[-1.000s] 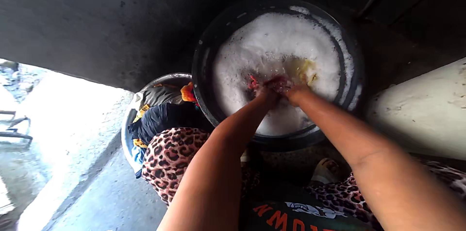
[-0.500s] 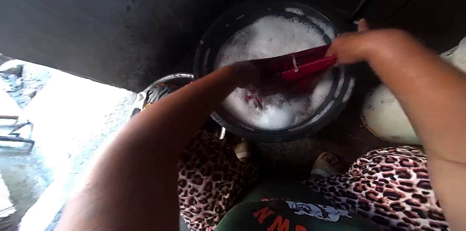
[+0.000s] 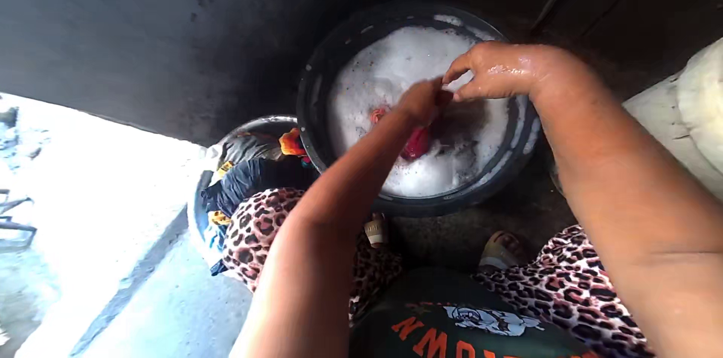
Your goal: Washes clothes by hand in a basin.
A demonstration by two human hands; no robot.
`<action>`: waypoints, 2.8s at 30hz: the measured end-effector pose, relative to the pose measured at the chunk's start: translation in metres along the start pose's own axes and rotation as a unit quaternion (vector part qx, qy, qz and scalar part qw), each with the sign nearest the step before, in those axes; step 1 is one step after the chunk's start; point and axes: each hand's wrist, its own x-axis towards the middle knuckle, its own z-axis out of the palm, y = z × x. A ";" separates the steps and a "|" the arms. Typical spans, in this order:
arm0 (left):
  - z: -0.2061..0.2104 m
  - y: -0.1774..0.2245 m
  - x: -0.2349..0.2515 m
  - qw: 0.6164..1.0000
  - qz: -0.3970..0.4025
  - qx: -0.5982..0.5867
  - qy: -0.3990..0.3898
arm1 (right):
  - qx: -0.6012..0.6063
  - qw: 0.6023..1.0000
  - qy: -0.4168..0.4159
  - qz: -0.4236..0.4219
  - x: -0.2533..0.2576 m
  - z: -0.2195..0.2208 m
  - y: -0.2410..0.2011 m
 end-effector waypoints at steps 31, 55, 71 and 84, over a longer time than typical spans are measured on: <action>-0.025 -0.008 -0.001 0.589 -0.016 -0.785 0.192 | 0.395 0.863 0.310 -0.045 0.015 0.049 -0.003; -0.011 0.006 -0.004 0.957 0.012 -0.188 0.219 | 0.713 0.621 0.299 0.131 0.065 0.119 -0.006; -0.043 -0.246 -0.220 0.878 -0.429 0.204 0.060 | 0.078 0.963 -0.179 0.183 0.056 0.159 0.035; -0.154 -0.038 -0.109 0.985 -0.118 -0.125 0.019 | 0.269 0.950 0.127 -0.097 -0.019 -0.005 -0.010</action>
